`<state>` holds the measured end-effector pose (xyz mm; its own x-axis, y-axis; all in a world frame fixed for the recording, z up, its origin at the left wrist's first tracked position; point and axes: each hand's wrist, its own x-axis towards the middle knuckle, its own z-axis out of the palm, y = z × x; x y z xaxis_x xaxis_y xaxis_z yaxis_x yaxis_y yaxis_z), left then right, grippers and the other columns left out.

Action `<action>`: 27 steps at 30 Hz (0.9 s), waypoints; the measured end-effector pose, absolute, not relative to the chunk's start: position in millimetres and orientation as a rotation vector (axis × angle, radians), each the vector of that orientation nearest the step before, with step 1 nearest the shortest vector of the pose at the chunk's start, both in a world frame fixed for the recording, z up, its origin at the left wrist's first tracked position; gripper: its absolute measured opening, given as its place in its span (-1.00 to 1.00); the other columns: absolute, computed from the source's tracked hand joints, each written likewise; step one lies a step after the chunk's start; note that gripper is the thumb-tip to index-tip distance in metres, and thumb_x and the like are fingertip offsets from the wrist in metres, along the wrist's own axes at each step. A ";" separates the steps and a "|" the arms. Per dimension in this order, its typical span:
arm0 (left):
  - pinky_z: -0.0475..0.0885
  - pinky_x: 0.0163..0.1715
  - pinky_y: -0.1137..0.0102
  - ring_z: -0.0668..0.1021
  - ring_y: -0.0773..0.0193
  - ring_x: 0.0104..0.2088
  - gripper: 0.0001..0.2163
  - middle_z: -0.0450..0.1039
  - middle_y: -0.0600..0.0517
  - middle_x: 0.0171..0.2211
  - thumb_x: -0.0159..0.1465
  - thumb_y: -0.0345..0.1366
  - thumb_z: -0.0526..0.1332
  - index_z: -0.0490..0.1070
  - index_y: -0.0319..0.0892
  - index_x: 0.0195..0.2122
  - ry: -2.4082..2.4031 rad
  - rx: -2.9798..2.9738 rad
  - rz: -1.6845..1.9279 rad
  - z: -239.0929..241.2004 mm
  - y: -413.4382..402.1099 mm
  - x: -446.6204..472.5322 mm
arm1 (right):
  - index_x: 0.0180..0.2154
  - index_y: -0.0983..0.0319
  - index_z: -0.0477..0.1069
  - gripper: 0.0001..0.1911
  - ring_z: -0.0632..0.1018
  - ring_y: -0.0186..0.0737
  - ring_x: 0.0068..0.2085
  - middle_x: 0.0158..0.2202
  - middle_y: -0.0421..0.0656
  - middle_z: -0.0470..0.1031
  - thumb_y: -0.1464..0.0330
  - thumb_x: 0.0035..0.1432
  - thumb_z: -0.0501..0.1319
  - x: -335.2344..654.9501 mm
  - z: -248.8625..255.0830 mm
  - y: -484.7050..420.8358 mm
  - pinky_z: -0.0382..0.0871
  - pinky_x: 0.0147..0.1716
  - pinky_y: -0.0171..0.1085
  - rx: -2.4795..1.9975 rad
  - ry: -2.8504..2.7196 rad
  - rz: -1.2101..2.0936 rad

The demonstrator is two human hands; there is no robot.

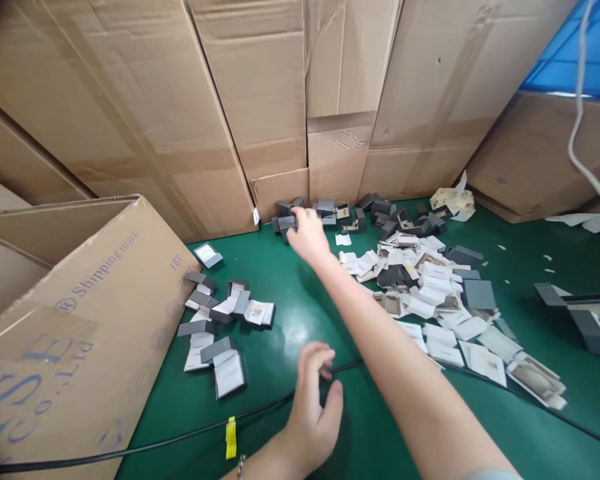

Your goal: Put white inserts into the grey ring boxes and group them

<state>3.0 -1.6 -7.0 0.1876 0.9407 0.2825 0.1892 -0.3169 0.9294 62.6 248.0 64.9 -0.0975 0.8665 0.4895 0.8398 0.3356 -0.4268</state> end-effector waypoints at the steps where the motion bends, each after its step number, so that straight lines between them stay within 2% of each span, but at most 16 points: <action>1: 0.37 -0.15 0.25 0.38 0.21 -0.13 -0.67 0.22 -0.15 -0.03 0.21 -0.49 -0.01 0.20 -0.15 0.00 1.061 1.659 1.096 -10.5 -2.0 4.6 | 0.09 0.30 0.21 -0.55 0.34 -0.10 0.02 0.07 0.03 0.26 0.41 0.14 0.10 53.1 58.9 254.4 0.29 -0.04 -0.13 -1.533 -1.932 0.088; 3: 0.37 -0.19 0.29 0.39 0.21 -0.19 -0.70 0.26 -0.13 -0.12 0.16 -0.50 0.03 0.27 -0.17 -0.07 0.996 1.693 0.941 -15.5 -0.6 7.1 | 0.10 0.26 0.19 -0.49 0.33 -0.01 0.01 0.13 0.06 0.18 0.40 0.08 0.13 33.1 45.5 266.9 0.31 -0.10 -0.11 -1.644 -1.952 0.181; 5: 0.36 -0.18 0.29 0.39 0.17 -0.18 -0.74 0.29 -0.12 -0.19 0.14 -0.46 0.08 0.31 -0.18 -0.12 0.984 1.665 0.900 -16.8 3.8 8.2 | 0.03 0.29 0.25 -0.55 0.33 0.03 -0.02 0.07 0.08 0.23 0.35 0.07 0.15 16.5 35.6 277.4 0.32 -0.15 -0.11 -1.687 -1.958 0.218; 7: 0.35 -0.16 0.29 0.38 0.15 -0.18 -0.76 0.29 -0.12 -0.22 0.15 -0.42 0.09 0.33 -0.18 -0.14 1.012 1.573 0.923 -15.8 9.7 8.4 | -0.05 0.30 0.29 -0.66 0.35 -0.03 -0.07 -0.01 0.07 0.29 0.37 0.10 0.11 7.9 31.2 282.7 0.30 -0.16 -0.14 -1.684 -1.993 0.240; 12: 0.37 -0.23 0.35 0.39 0.25 -0.27 -0.89 0.27 -0.07 -0.25 0.14 -0.45 0.04 0.32 -0.18 -0.36 1.107 1.311 0.969 -15.7 20.3 7.7 | -0.27 0.32 0.39 -0.82 0.40 -0.23 -0.15 -0.15 -0.02 0.34 0.45 0.10 0.06 22.3 26.9 253.5 0.24 -0.15 -0.32 -1.572 -2.197 0.326; 14: 0.38 -0.27 0.38 0.39 0.29 -0.30 -0.83 0.27 -0.03 -0.29 0.12 -0.47 0.03 0.28 -0.17 -0.27 1.129 1.175 0.975 -16.8 21.8 7.5 | -0.31 0.31 0.41 -0.85 0.43 -0.22 -0.20 -0.17 -0.03 0.37 0.42 0.08 0.11 35.2 23.6 225.1 0.26 -0.20 -0.32 -1.560 -2.253 0.375; 17: 0.38 -0.38 0.43 0.39 0.33 -0.38 -0.70 0.25 0.04 -0.39 0.13 -0.48 -0.01 0.17 -0.17 -0.09 1.132 0.977 0.918 -18.0 24.1 7.5 | -0.25 0.25 0.41 -0.83 0.47 -0.24 -0.21 -0.12 -0.07 0.40 0.35 0.11 0.12 53.0 23.0 179.1 0.28 -0.23 -0.33 -1.501 -2.315 0.486; 19: 0.36 -0.44 0.46 0.39 0.33 -0.39 -0.70 0.23 0.07 -0.44 0.14 -0.48 -0.02 0.15 -0.18 -0.09 1.120 0.919 0.901 -18.3 26.8 7.1 | -0.26 0.22 0.40 -0.82 0.48 -0.26 -0.23 -0.18 -0.11 0.45 0.32 0.16 0.07 62.4 26.7 155.0 0.29 -0.27 -0.34 -1.493 -2.290 0.577; 22: 0.31 -0.51 0.48 0.36 0.37 -0.46 -0.79 0.24 0.08 -0.45 0.17 -0.45 -0.01 0.19 -0.16 -0.16 1.095 0.981 0.926 -14.1 28.2 3.4 | -0.31 0.19 0.39 -0.79 0.48 -0.27 -0.30 -0.25 -0.16 0.48 0.28 0.20 0.02 75.6 32.0 134.7 0.26 -0.37 -0.34 -1.530 -2.176 0.530; 24: 0.31 -0.51 0.45 0.35 0.40 -0.50 -0.88 0.31 0.03 -0.36 0.23 -0.38 0.00 0.25 -0.16 -0.22 1.062 1.148 1.017 -4.6 20.4 -0.6 | -0.36 0.19 0.38 -0.77 0.46 -0.28 -0.36 -0.33 -0.18 0.48 0.28 0.21 0.00 86.2 31.0 128.6 0.24 -0.39 -0.34 -1.542 -2.051 0.441; 27: 0.37 -0.43 0.38 0.40 0.34 -0.45 -0.80 0.36 0.01 -0.42 0.30 -0.22 -0.01 0.33 -0.16 -0.36 1.032 1.496 1.189 21.0 -13.2 -4.4 | -0.40 0.19 0.37 -0.76 0.43 -0.31 -0.45 -0.49 -0.21 0.44 0.27 0.20 0.00 105.5 22.8 121.7 0.21 -0.44 -0.35 -1.569 -1.884 0.328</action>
